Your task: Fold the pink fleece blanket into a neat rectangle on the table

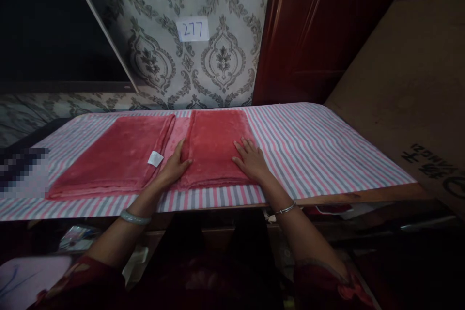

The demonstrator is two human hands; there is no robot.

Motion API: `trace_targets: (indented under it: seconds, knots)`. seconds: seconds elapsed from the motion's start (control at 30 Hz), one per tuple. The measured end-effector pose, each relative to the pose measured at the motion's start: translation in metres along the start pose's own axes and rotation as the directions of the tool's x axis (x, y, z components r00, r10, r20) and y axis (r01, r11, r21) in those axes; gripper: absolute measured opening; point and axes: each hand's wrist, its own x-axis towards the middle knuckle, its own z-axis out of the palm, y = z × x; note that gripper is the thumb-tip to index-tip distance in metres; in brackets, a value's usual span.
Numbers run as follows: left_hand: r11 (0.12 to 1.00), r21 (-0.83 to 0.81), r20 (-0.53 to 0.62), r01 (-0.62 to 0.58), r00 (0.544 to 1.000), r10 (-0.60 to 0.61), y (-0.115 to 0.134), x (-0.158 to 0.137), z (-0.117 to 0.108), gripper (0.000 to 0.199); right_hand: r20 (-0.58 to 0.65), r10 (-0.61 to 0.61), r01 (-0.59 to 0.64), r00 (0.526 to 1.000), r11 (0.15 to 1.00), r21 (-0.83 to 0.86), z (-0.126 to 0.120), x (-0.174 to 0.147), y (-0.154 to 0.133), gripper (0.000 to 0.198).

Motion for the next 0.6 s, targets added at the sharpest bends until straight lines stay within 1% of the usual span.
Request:
trace_targets:
  seconds: [0.13, 0.2, 0.27, 0.33, 0.4, 0.47, 0.53, 0.6]
  knots:
    - [0.99, -0.14, 0.021, 0.02, 1.0, -0.017, -0.001, -0.004, -0.005, 0.089, 0.044, 0.01, -0.009, 0.999, 1.0, -0.025, -0.009, 0.001, -0.003, 0.061]
    - [0.989, -0.146, 0.011, 0.016, 1.0, -0.015, 0.001, -0.01, -0.005, 0.093, 0.06, 0.016, -0.014, 0.998, 0.999, -0.036, -0.017, 0.002, -0.009, 0.061]
    - [0.998, -0.061, -0.019, -0.025, 1.0, 0.024, 0.003, -0.019, -0.004, 0.1, 0.052, 0.0, 0.001, 0.999, 0.999, -0.032, -0.024, 0.0, -0.02, 0.062]
    - [0.995, 0.055, -0.035, -0.077, 0.996, 0.079, 0.002, -0.029, -0.001, 0.102, 0.048, -0.059, 0.06, 0.997, 0.998, -0.015, -0.026, -0.005, -0.036, 0.065]
    - [0.984, 0.139, -0.021, -0.11, 0.993, 0.114, -0.001, -0.038, 0.0, 0.094, 0.072, -0.143, 0.143, 0.987, 0.99, 0.006, -0.024, -0.014, -0.052, 0.066]
    - [0.973, 0.195, -0.003, -0.125, 0.992, 0.128, -0.005, -0.044, -0.002, 0.084, 0.099, -0.2, 0.197, 0.975, 0.98, 0.034, -0.019, -0.022, -0.064, 0.066]
    - [0.955, 0.259, -0.011, -0.147, 0.988, 0.156, -0.006, -0.042, -0.007, 0.078, 0.127, -0.226, 0.219, 0.966, 0.973, 0.073, -0.016, -0.025, -0.066, 0.066]
    - [0.93, 0.322, -0.033, -0.177, 0.98, 0.198, -0.001, -0.031, -0.013, 0.073, 0.141, -0.255, 0.237, 0.957, 0.963, 0.13, -0.018, -0.018, -0.059, 0.064]
